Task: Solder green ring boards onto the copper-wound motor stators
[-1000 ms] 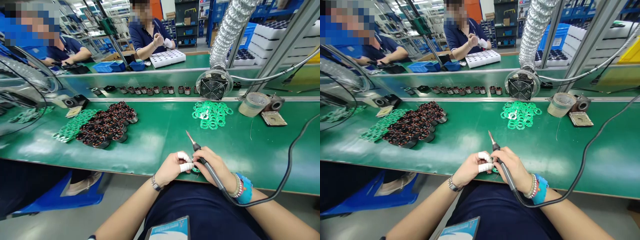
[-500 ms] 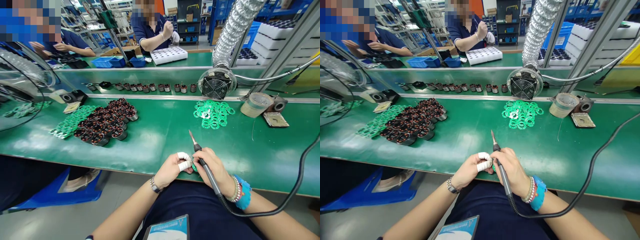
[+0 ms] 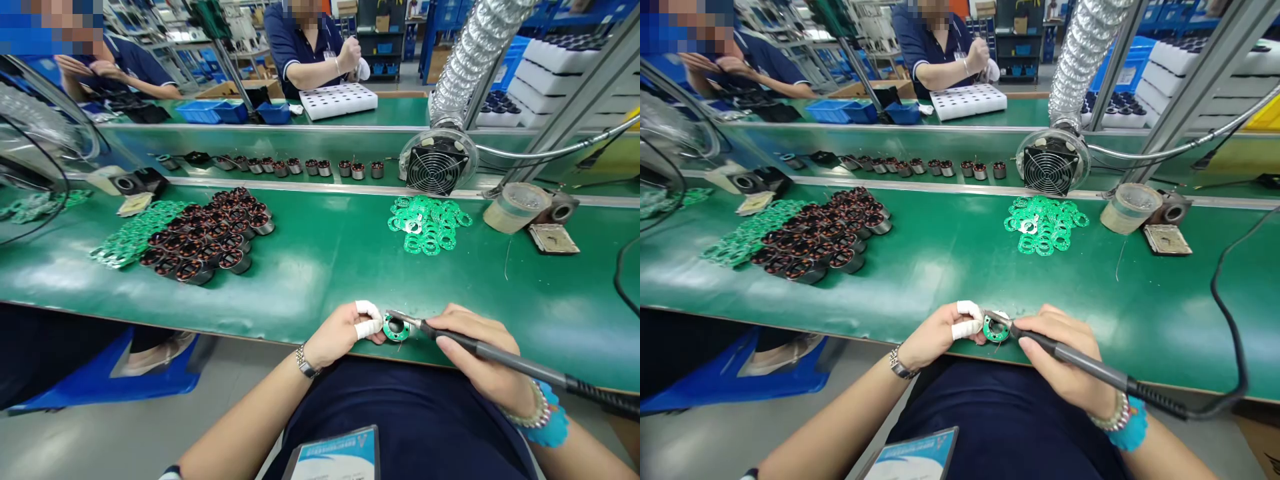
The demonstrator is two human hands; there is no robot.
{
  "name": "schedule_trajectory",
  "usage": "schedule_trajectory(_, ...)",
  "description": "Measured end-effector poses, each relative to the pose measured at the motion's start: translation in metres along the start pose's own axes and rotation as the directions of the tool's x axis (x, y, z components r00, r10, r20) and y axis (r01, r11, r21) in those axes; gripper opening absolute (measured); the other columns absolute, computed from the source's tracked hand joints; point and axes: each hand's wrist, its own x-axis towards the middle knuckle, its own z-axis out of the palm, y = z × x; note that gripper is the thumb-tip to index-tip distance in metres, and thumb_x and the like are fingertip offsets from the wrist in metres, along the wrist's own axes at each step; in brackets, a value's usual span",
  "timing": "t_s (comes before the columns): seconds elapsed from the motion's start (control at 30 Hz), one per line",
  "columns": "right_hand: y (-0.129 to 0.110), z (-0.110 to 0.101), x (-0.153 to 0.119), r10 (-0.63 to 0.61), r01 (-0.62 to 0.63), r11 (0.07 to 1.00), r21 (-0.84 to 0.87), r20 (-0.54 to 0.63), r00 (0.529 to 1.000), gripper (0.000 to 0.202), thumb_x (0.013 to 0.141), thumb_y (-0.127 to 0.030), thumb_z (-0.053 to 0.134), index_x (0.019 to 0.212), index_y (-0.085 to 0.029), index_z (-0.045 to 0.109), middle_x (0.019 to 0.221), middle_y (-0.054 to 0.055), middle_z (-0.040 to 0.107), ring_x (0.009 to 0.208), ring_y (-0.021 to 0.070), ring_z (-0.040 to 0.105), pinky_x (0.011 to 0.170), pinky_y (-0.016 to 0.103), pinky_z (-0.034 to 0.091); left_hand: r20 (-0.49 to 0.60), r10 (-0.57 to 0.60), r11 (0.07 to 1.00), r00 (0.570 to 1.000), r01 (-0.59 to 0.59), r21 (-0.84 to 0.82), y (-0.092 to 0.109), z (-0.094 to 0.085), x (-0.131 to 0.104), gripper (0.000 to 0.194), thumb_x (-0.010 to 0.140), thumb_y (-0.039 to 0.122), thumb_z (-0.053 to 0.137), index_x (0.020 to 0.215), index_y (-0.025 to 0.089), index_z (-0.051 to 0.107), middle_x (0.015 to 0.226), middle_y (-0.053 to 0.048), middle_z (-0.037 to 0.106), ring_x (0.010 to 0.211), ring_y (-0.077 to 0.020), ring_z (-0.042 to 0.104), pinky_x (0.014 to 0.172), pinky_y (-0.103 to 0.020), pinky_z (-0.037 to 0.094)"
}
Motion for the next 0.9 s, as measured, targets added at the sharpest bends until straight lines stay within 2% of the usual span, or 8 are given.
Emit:
schedule_trajectory(0.17, 0.001, 0.0, 0.002, 0.098, -0.098, 0.995, 0.017, 0.033, 0.995, 0.013, 0.082, -0.018, 0.055, 0.086, -0.02, 0.067, 0.075, 0.003, 0.068, 0.067, 0.0157, 0.06, 0.062, 0.028, 0.049, -0.004, -0.001, 1.0, 1.0, 0.001, -0.005, -0.002, -0.001, 0.0, 0.03, 0.067, 0.036, 0.072, 0.074, 0.012, 0.056, 0.066, -0.002, 0.063, 0.062, -0.0127, 0.062, 0.068, -0.027, 0.048)
schedule_trajectory(0.53, 0.0, -0.002, 0.003, 0.055, -0.058, 0.997, 0.054, 0.062, 0.997, 0.014, 0.082, -0.017, 0.053, 0.088, -0.02, 0.066, 0.07, 0.003, 0.066, 0.061, 0.0148, 0.058, 0.056, 0.027, 0.047, -0.008, 0.009, 1.0, 1.0, -0.009, 0.015, -0.002, -0.001, 0.0, 0.028, 0.068, 0.036, 0.071, 0.075, 0.013, 0.056, 0.065, -0.002, 0.064, 0.063, -0.0134, 0.063, 0.069, -0.028, 0.048)
schedule_trajectory(0.7, 0.007, -0.001, 0.002, 0.047, -0.048, 0.998, 0.027, 0.027, 0.999, 0.017, 0.085, -0.022, 0.052, 0.099, -0.022, 0.062, 0.074, 0.003, 0.067, 0.07, 0.016, 0.063, 0.065, 0.027, 0.052, -0.016, 0.01, 1.0, 1.0, -0.01, 0.005, -0.001, 0.0, 0.0, 0.029, 0.067, 0.036, 0.072, 0.072, 0.013, 0.055, 0.065, -0.002, 0.062, 0.062, -0.013, 0.062, 0.067, -0.027, 0.049)
schedule_trajectory(0.8, 0.017, 0.007, 0.01, -0.032, 0.031, 0.999, 0.012, 0.133, 0.991, 0.018, 0.087, -0.019, 0.05, 0.103, -0.021, 0.057, 0.085, 0.005, 0.067, 0.083, 0.0162, 0.065, 0.074, 0.027, 0.053, -0.014, 0.012, 1.0, 1.0, -0.011, 0.007, 0.0, 0.001, 0.001, 0.03, 0.067, 0.036, 0.072, 0.072, 0.012, 0.055, 0.066, -0.002, 0.061, 0.063, -0.0129, 0.062, 0.067, -0.027, 0.049)
schedule_trajectory(0.9, 0.025, 0.016, 0.02, -0.132, 0.131, 0.991, 0.025, 0.327, 0.936, 0.024, 0.085, -0.017, 0.052, 0.108, -0.02, 0.053, 0.108, 0.009, 0.062, 0.106, 0.0182, 0.057, 0.089, 0.031, 0.049, -0.023, 0.029, 1.0, 0.999, -0.029, 0.01, -0.002, 0.002, -0.001, 0.027, 0.069, 0.034, 0.07, 0.075, 0.013, 0.055, 0.069, -0.002, 0.062, 0.064, -0.0127, 0.062, 0.068, -0.028, 0.049)
